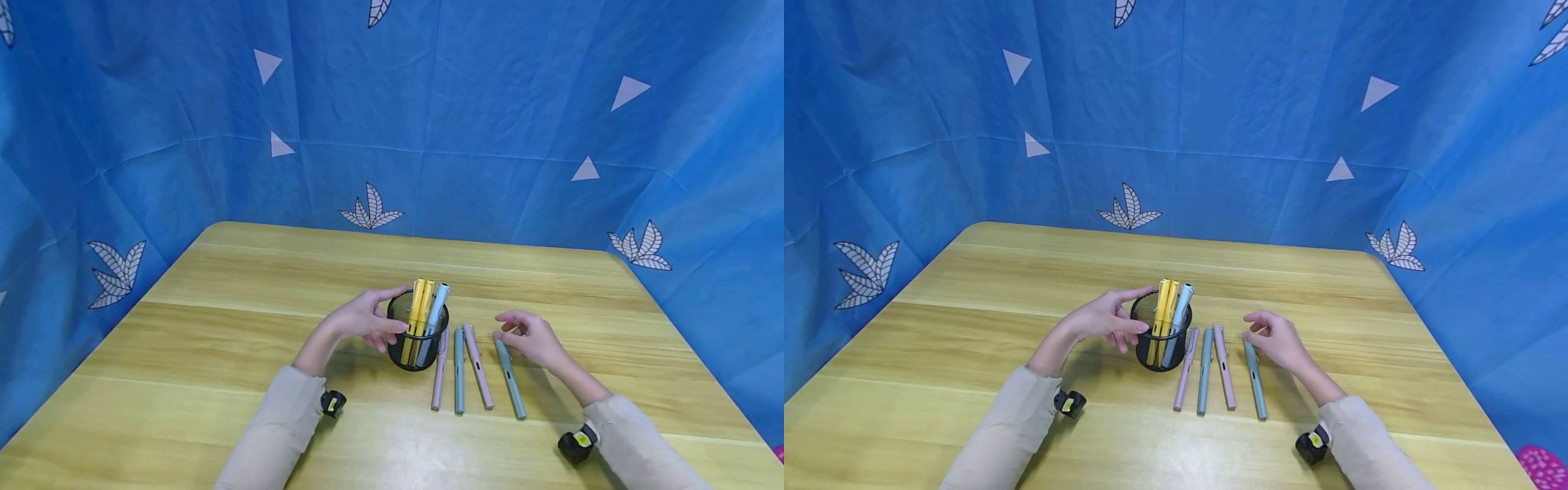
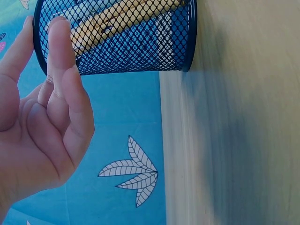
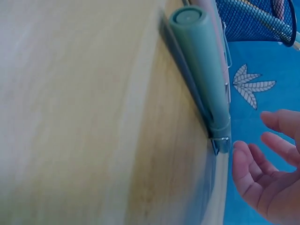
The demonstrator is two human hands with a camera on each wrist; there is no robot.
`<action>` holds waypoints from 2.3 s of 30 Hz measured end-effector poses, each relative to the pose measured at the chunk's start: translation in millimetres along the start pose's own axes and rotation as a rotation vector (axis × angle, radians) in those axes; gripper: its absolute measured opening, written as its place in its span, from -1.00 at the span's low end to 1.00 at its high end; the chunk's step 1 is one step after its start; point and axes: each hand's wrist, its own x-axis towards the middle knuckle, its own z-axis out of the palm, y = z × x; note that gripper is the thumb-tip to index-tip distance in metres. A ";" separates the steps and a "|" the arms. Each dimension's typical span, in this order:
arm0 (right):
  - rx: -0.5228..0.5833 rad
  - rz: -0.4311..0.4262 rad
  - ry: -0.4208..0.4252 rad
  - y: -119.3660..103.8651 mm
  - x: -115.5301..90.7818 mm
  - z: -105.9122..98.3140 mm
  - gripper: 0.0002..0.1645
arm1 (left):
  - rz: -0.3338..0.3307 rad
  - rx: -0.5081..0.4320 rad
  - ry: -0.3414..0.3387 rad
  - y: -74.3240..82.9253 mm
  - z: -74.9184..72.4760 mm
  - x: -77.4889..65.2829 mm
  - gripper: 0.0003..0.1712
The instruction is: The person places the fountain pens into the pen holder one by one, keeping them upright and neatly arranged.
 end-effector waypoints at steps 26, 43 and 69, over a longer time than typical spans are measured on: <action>0.010 0.171 -0.333 11.7 0.7 -17.0 -0.21 | -0.002 0.008 0.003 2.2 0.8 -1.7 -0.13; 0.132 0.293 -0.547 12.4 -2.8 -22.2 0.09 | -0.003 -0.003 -0.006 0.2 -0.2 -0.5 -0.14; 0.286 0.383 -0.544 17.6 -1.4 -14.3 0.11 | 0.010 -0.014 -0.019 -2.8 -0.2 1.0 -0.12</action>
